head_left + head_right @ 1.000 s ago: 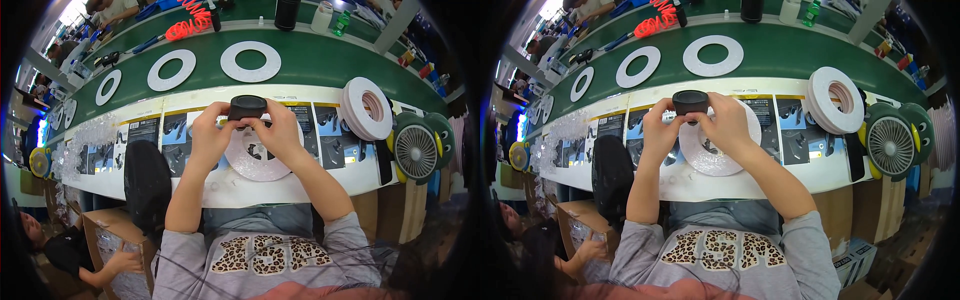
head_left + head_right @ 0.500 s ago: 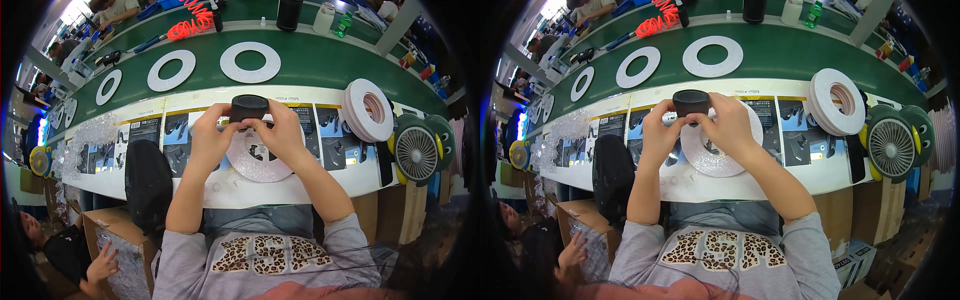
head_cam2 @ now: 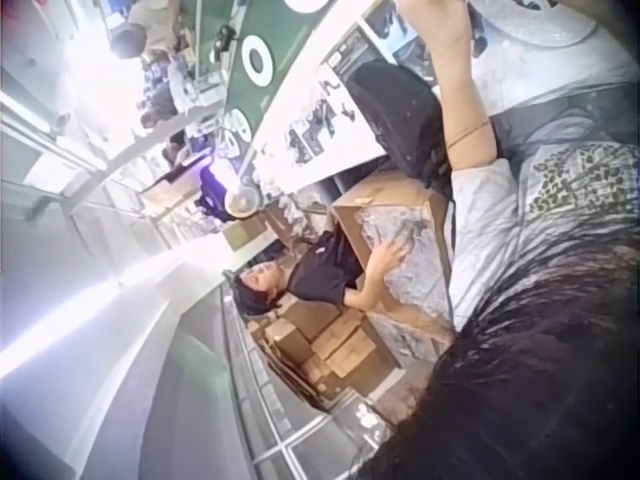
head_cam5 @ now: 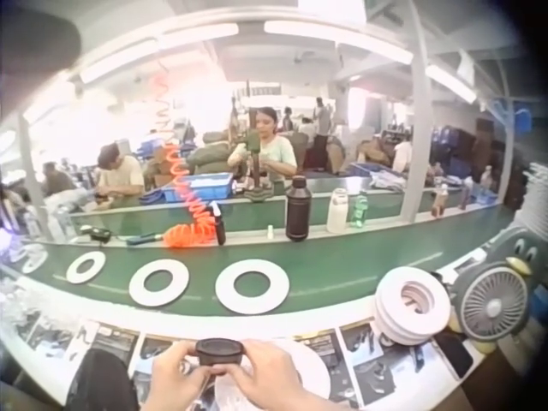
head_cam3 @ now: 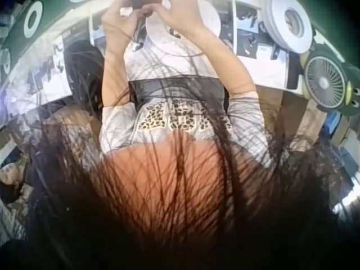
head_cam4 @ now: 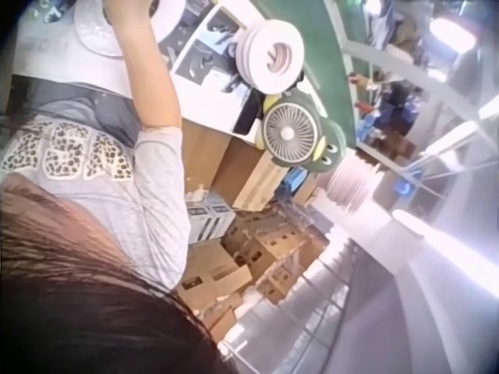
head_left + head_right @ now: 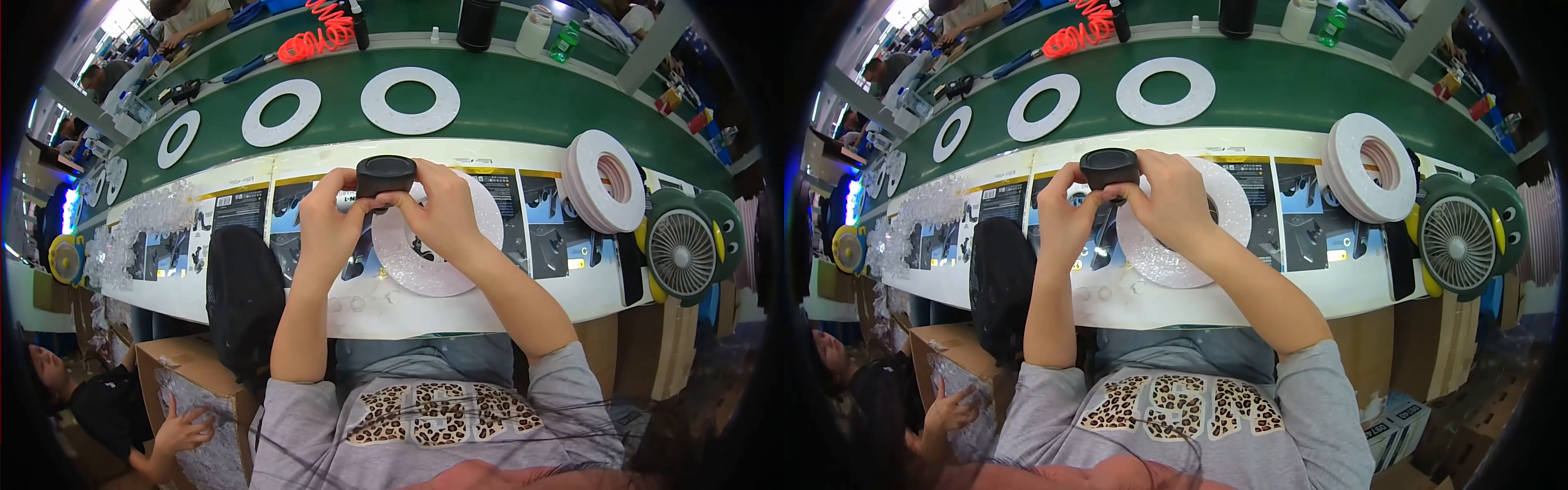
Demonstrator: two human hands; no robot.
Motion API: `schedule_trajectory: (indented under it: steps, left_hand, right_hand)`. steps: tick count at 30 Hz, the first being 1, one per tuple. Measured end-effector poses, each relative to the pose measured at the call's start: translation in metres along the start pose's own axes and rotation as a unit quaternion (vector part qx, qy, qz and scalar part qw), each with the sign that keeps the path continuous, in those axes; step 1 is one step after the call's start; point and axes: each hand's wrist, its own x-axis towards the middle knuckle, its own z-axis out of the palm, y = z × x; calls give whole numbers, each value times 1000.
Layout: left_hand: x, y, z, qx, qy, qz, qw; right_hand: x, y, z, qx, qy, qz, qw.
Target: Applying adhesive and assembling components for circular LED light boards on a factory line.
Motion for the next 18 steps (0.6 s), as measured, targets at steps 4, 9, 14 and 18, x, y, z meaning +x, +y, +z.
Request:
schedule_trajectory:
  steps: [4,9,14,18]
  left_hand:
    - [-1,-2,0,8,3,-3,1000]
    - [-1,-2,2,-6,4,-9,1000]
    - [-2,-2,-2,-6,5,-9,1000]
    - [-2,2,-4,-2,-11,-13,1000]
  right_hand:
    - [-1,3,4,-7,-4,12,1000]
    - [-1,2,4,-7,0,12,1000]
    - [-1,2,7,-4,0,8,1000]
    - [-2,0,1,-11,-6,16,1000]
